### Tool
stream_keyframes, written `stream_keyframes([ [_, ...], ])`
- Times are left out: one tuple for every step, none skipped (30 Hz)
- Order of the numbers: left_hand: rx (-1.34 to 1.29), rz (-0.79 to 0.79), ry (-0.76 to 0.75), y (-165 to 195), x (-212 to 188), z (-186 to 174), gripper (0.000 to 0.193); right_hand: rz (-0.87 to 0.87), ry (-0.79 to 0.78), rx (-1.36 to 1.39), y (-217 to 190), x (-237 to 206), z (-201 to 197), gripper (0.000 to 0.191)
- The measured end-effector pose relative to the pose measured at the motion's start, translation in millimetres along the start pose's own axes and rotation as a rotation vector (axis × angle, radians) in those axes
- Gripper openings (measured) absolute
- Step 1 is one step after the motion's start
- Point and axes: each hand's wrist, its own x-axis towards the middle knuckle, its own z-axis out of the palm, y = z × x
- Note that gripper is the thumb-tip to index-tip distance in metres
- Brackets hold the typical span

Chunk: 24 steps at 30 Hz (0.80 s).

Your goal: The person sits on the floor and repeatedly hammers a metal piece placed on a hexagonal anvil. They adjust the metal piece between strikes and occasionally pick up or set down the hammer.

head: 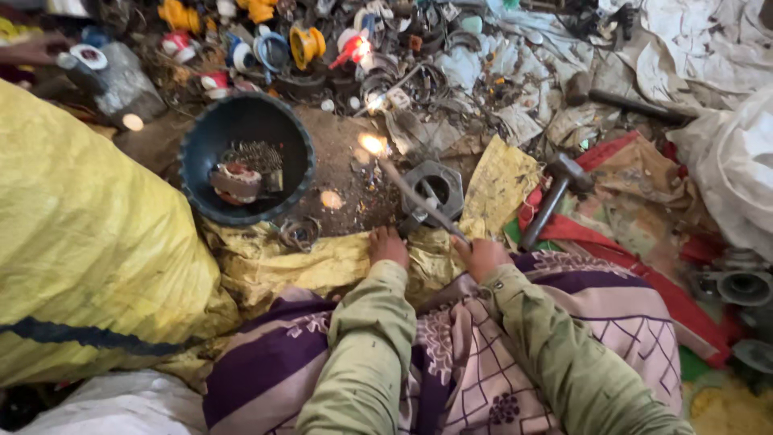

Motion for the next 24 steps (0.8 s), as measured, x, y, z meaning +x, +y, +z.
stream_keyframes([
  [0.003, 0.007, -0.001, -0.1, -2.2, 0.1, 0.04, -0.043, 0.027, 0.077, 2.2, -6.6, -3.5, 0.065],
  [0.012, 0.024, 0.019, 0.0, -3.1, 0.3, 0.038, -0.087, 0.064, 0.157, 3.4, -16.9, -7.6, 0.064],
  [0.02, 0.037, 0.046, -0.3, -4.0, 0.5, 0.035, -0.14, 0.103, 0.237, 3.2, -26.5, -13.0, 0.062],
  [0.03, 0.044, 0.067, -0.6, -4.7, 1.2, 0.032, -0.199, 0.096, 0.309, 2.1, -34.3, -16.9, 0.061],
  [0.019, 0.025, 0.043, -1.0, -5.3, 2.3, 0.033, -0.252, 0.086, 0.385, 0.5, -40.8, -18.6, 0.059],
  [0.007, 0.011, 0.021, -1.2, -5.5, 3.3, 0.034, -0.305, 0.08, 0.462, -1.5, -42.9, -19.0, 0.058],
  [-0.007, 0.001, 0.009, -1.2, -5.0, 4.1, 0.035, -0.317, 0.122, 0.383, -4.8, -40.6, -16.7, 0.058],
  [-0.002, 0.004, 0.001, -1.2, -3.7, 4.5, 0.035, -0.327, 0.127, 0.331, -7.2, -35.1, -13.5, 0.058],
  [0.002, 0.004, -0.013, -1.3, -2.7, 5.0, 0.035, -0.303, 0.072, 0.263, -11.0, -25.1, -8.1, 0.059],
  [0.006, 0.004, -0.033, -1.4, -1.6, 5.5, 0.036, -0.24, -0.01, 0.182, -14.2, -14.7, -2.3, 0.059],
  [0.0, 0.007, -0.022, -1.5, -0.4, 5.5, 0.038, -0.168, -0.09, 0.096, -15.2, -5.9, 0.8, 0.06],
  [-0.006, 0.013, 0.001, -1.4, 0.8, 6.2, 0.041, -0.136, -0.109, 0.049, -15.6, 1.1, 1.9, 0.06],
  [-0.007, 0.021, 0.031, -2.3, 1.8, 6.1, 0.044, -0.136, -0.071, 0.043, -15.7, 1.9, 1.5, 0.061],
  [0.012, 0.071, 0.071, -2.5, 2.3, 6.7, 0.043, -0.153, -0.027, 0.038, -15.2, 1.4, -2.6, 0.062],
  [0.028, 0.11, 0.097, -3.6, 2.1, 7.2, 0.042, -0.161, -0.032, 0.004, -14.7, -4.8, -8.1, 0.062],
  [0.043, 0.15, 0.117, -4.2, 1.0, 7.9, 0.041, -0.099, -0.103, 0.184, -13.5, -16.4, -15.8, 0.061],
  [0.026, 0.113, 0.093, -6.0, 1.1, 10.8, 0.039, -0.042, -0.162, 0.365, -13.7, -28.0, -25.1, 0.059],
  [0.007, 0.073, 0.077, -6.6, 0.6, 12.5, 0.037, 0.007, -0.217, 0.543, -15.0, -37.0, -34.5, 0.058],
  [-0.009, 0.031, 0.054, -7.5, -0.3, 14.3, 0.035, -0.114, -0.146, 0.56, -16.9, -44.6, -41.7, 0.053],
  [0.007, 0.029, 0.03, -8.1, -1.0, 16.2, 0.034, -0.227, -0.079, 0.58, -18.8, -50.2, -46.1, 0.049],
  [0.025, 0.031, 0.012, -8.4, -1.2, 17.8, 0.034, -0.343, -0.006, 0.601, -21.5, -50.5, -47.8, 0.046],
  [0.039, 0.036, 0.004, -8.3, -0.7, 18.8, 0.033, -0.369, 0.045, 0.562, -23.7, -48.0, -46.5, 0.046],
  [0.033, 0.041, 0.009, -8.0, -0.1, 19.5, 0.035, -0.381, 0.087, 0.503, -25.9, -41.3, -42.6, 0.046],
  [0.027, 0.044, 0.014, -7.7, 1.0, 19.8, 0.037, -0.334, 0.059, 0.408, -27.7, -31.8, -35.9, 0.045],
])
